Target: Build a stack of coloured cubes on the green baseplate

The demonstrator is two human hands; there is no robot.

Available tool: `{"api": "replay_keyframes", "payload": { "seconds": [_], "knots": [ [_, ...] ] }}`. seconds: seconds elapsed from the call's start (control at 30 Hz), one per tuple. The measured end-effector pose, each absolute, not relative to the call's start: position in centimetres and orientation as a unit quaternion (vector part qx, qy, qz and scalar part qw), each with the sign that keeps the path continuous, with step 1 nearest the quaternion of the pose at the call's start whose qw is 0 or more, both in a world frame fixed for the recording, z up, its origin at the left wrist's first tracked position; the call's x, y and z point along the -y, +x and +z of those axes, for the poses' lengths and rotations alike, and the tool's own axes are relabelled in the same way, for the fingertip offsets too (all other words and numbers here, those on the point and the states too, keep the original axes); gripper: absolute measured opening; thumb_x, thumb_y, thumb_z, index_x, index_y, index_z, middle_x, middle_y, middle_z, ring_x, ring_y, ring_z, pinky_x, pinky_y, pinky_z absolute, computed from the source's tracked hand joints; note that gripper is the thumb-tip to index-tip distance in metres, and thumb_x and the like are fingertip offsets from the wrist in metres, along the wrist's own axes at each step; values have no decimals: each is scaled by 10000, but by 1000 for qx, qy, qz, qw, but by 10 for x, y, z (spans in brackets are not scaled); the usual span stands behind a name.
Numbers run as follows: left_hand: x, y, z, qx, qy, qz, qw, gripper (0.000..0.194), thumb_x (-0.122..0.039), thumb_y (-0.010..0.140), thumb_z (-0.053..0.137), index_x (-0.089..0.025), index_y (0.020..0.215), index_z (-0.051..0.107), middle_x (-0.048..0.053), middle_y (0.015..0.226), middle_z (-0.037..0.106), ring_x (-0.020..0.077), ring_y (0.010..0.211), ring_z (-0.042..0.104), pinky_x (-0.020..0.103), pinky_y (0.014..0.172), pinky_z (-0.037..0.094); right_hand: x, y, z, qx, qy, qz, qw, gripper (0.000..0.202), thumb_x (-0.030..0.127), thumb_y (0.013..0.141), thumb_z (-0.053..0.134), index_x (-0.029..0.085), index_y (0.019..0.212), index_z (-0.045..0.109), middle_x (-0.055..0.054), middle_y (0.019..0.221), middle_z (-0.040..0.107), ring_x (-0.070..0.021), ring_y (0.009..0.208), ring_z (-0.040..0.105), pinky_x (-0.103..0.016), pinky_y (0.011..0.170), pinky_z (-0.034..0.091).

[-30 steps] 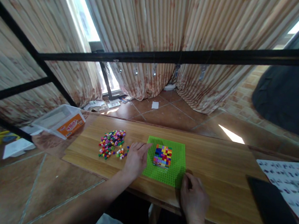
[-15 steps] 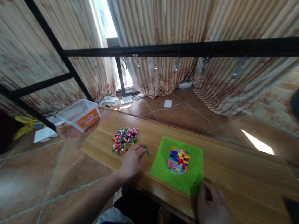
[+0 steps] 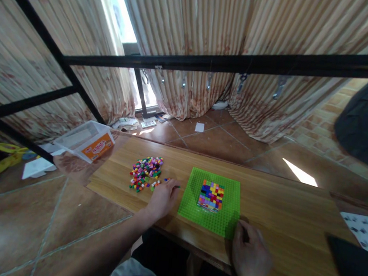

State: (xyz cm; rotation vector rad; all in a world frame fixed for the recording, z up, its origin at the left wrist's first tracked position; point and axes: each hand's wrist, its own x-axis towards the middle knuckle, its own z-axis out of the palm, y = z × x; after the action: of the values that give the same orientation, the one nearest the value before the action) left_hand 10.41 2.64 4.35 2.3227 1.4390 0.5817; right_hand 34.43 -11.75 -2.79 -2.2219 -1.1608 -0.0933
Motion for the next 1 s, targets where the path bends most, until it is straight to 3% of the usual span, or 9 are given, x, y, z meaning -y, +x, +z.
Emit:
{"api": "replay_keyframes", "payload": {
  "seconds": [0.27,0.57,0.8,1.0],
  "knots": [
    [-27,140,66,-415,800,327,284,204,-112,892,521,-204,931,698,23,896,692,131,782,648,237,740,525,116,342,-24,446,-836,-32,318,423,490,897,414,186,937,704,-103,975,714,-228,791,629,-318,643,429],
    [-33,163,71,-425,849,224,219,166,-147,893,545,-194,1049,576,40,965,693,185,895,669,300,817,528,116,341,-26,439,-833,-30,335,443,507,899,423,176,934,715,-104,960,718,-223,784,640,-312,660,441],
    [-36,161,73,-420,869,187,185,55,-200,908,538,-204,945,578,17,876,680,170,782,650,270,727,497,114,340,-25,440,-830,-30,343,440,501,897,415,178,939,710,-99,967,721,-217,793,640,-306,661,440],
    [-37,162,76,-410,874,188,181,102,-184,913,518,-207,877,610,16,870,677,164,769,634,256,704,480,114,339,-24,436,-834,-34,337,452,509,897,405,178,930,711,-98,947,720,-220,767,637,-307,644,432]
  ]
}}
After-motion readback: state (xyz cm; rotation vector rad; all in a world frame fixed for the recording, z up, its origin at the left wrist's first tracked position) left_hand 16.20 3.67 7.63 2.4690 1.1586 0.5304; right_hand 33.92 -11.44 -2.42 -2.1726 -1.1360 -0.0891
